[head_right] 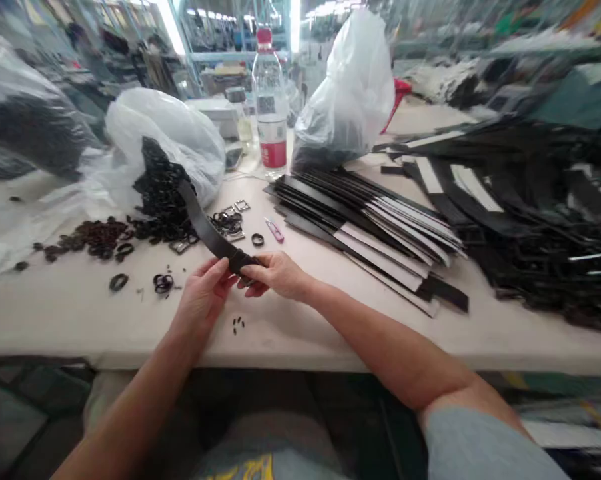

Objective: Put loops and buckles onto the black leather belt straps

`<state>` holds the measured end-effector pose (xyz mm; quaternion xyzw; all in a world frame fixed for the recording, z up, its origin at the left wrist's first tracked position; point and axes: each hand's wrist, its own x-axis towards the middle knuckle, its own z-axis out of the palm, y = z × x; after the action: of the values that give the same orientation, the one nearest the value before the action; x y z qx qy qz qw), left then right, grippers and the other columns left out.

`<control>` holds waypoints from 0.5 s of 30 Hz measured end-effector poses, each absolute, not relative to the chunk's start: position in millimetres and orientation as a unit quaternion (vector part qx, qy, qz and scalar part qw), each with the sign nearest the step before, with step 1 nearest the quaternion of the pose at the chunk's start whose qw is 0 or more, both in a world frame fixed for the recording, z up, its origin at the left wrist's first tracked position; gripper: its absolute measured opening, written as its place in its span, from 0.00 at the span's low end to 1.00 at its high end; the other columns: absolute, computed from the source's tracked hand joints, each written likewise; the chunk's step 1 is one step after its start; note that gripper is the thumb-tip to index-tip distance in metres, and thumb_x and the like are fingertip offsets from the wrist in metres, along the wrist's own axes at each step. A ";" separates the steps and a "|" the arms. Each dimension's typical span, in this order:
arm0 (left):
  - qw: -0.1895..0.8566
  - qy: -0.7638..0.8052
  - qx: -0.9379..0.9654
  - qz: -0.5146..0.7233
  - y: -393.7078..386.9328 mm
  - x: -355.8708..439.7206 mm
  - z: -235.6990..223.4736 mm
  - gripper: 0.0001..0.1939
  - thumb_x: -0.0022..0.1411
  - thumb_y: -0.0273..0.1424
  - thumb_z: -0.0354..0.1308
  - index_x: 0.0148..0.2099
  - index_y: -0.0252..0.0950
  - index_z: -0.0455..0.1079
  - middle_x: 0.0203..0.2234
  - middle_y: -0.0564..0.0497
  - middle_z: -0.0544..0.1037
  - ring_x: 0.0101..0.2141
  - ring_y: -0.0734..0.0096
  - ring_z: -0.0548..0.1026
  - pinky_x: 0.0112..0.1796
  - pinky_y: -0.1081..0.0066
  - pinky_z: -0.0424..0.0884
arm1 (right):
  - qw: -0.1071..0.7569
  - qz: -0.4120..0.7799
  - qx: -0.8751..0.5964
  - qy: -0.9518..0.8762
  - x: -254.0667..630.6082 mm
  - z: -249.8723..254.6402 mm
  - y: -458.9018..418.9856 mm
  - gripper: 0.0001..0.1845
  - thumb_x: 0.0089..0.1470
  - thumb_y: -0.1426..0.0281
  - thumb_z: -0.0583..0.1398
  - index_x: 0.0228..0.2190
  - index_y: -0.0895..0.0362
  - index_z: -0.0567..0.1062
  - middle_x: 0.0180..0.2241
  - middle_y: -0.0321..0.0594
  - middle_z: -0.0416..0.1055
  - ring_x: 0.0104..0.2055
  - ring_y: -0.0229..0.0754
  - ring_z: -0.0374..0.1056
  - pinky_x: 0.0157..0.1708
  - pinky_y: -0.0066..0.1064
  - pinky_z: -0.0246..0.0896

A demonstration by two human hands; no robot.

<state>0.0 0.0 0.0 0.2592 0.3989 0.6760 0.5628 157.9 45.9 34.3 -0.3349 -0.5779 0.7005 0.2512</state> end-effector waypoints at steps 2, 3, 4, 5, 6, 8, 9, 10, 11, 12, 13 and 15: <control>0.565 0.389 0.237 0.688 0.1 1.3 1.0 0.16 0.45 0.34 0.74 0.35 0.33 0.76 0.29 0.53 0.80 0.27 0.79 0.76 0.31 0.78 0.70 | 0.273 0.687 -0.343 -0.580 159.0 33.4 46.1 0.23 0.44 0.56 0.69 0.32 0.62 0.74 0.28 0.39 0.77 0.22 0.33 0.72 0.22 0.22 0.69; 0.569 0.383 0.228 0.691 0.4 1.6 1.3 0.16 0.44 0.34 0.74 0.34 0.34 0.75 0.28 0.53 0.80 0.27 0.78 0.76 0.31 0.78 0.71 | 0.282 0.681 -0.346 -0.581 159.3 32.8 46.2 0.23 0.45 0.56 0.69 0.32 0.62 0.74 0.27 0.39 0.77 0.21 0.33 0.72 0.22 0.22 0.69; 0.576 0.375 0.220 0.692 0.7 1.7 1.6 0.16 0.44 0.33 0.74 0.33 0.33 0.75 0.28 0.53 0.80 0.27 0.78 0.76 0.31 0.77 0.71 | 0.291 0.675 -0.349 -0.582 159.4 32.3 46.1 0.23 0.45 0.55 0.69 0.32 0.62 0.74 0.27 0.39 0.77 0.21 0.33 0.72 0.22 0.22 0.69; 0.586 0.366 0.211 0.691 1.1 1.6 1.8 0.16 0.43 0.32 0.75 0.32 0.33 0.74 0.27 0.53 0.80 0.27 0.78 0.76 0.32 0.77 0.72 | 0.299 0.670 -0.350 -0.583 159.2 31.7 45.9 0.24 0.44 0.55 0.69 0.33 0.62 0.74 0.26 0.39 0.77 0.21 0.34 0.72 0.22 0.23 0.69; 0.599 0.357 0.207 0.686 1.6 1.2 1.9 0.15 0.44 0.32 0.74 0.32 0.33 0.73 0.27 0.53 0.79 0.28 0.77 0.76 0.33 0.76 0.72 | 0.306 0.665 -0.351 -0.584 158.8 31.1 45.7 0.24 0.44 0.54 0.69 0.33 0.62 0.74 0.26 0.39 0.77 0.21 0.34 0.72 0.21 0.23 0.69; 0.629 0.336 0.215 0.667 2.2 0.2 2.4 0.14 0.46 0.30 0.73 0.33 0.32 0.73 0.29 0.52 0.80 0.29 0.76 0.77 0.34 0.76 0.73 | 0.312 0.660 -0.355 -0.584 157.7 30.1 45.1 0.26 0.43 0.52 0.69 0.32 0.62 0.74 0.26 0.39 0.77 0.21 0.35 0.72 0.21 0.23 0.69; 0.642 0.326 0.224 0.656 2.3 -0.4 2.7 0.13 0.47 0.30 0.72 0.34 0.32 0.74 0.30 0.51 0.80 0.29 0.75 0.77 0.34 0.76 0.73 | 0.314 0.659 -0.357 -0.583 157.1 29.7 44.9 0.27 0.42 0.51 0.69 0.32 0.62 0.74 0.27 0.39 0.77 0.21 0.35 0.72 0.21 0.23 0.69; 0.653 0.319 0.235 0.646 2.3 -0.9 2.9 0.13 0.48 0.30 0.72 0.35 0.32 0.74 0.30 0.50 0.80 0.29 0.75 0.77 0.33 0.75 0.73 | 0.315 0.660 -0.358 -0.581 156.5 29.5 44.7 0.28 0.41 0.50 0.69 0.33 0.61 0.74 0.27 0.39 0.77 0.21 0.35 0.72 0.21 0.23 0.69; 0.657 0.314 0.243 0.641 2.2 -1.3 3.1 0.13 0.49 0.31 0.71 0.35 0.31 0.75 0.31 0.49 0.80 0.30 0.74 0.77 0.33 0.75 0.73 | 0.316 0.661 -0.358 -0.579 156.0 29.4 44.5 0.28 0.41 0.50 0.70 0.33 0.61 0.74 0.27 0.39 0.77 0.21 0.35 0.73 0.21 0.24 0.69; 0.655 0.312 0.250 0.641 2.1 -1.6 3.1 0.13 0.49 0.31 0.72 0.35 0.32 0.75 0.31 0.49 0.80 0.29 0.74 0.76 0.33 0.75 0.73 | 0.317 0.663 -0.357 -0.577 155.8 29.4 44.3 0.29 0.41 0.50 0.69 0.33 0.61 0.74 0.27 0.39 0.77 0.21 0.35 0.73 0.21 0.24 0.69; 0.649 0.316 0.255 0.644 2.0 -1.9 3.0 0.13 0.48 0.32 0.72 0.35 0.32 0.75 0.31 0.49 0.80 0.29 0.74 0.76 0.34 0.74 0.73 | 0.318 0.663 -0.356 -0.577 155.6 29.4 44.2 0.29 0.41 0.50 0.69 0.34 0.61 0.74 0.27 0.39 0.77 0.22 0.35 0.73 0.21 0.24 0.70; 0.622 0.337 0.268 0.654 1.8 -2.5 2.7 0.13 0.46 0.32 0.73 0.33 0.32 0.75 0.30 0.50 0.80 0.29 0.74 0.76 0.35 0.73 0.73 | 0.319 0.659 -0.354 -0.582 155.9 29.3 43.9 0.28 0.42 0.50 0.69 0.33 0.61 0.74 0.26 0.39 0.76 0.22 0.35 0.72 0.22 0.24 0.70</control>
<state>-2.5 1.8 2.7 0.2680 0.3366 0.6540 0.6222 155.9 43.9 29.3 -0.3540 -0.5816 0.6594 0.3187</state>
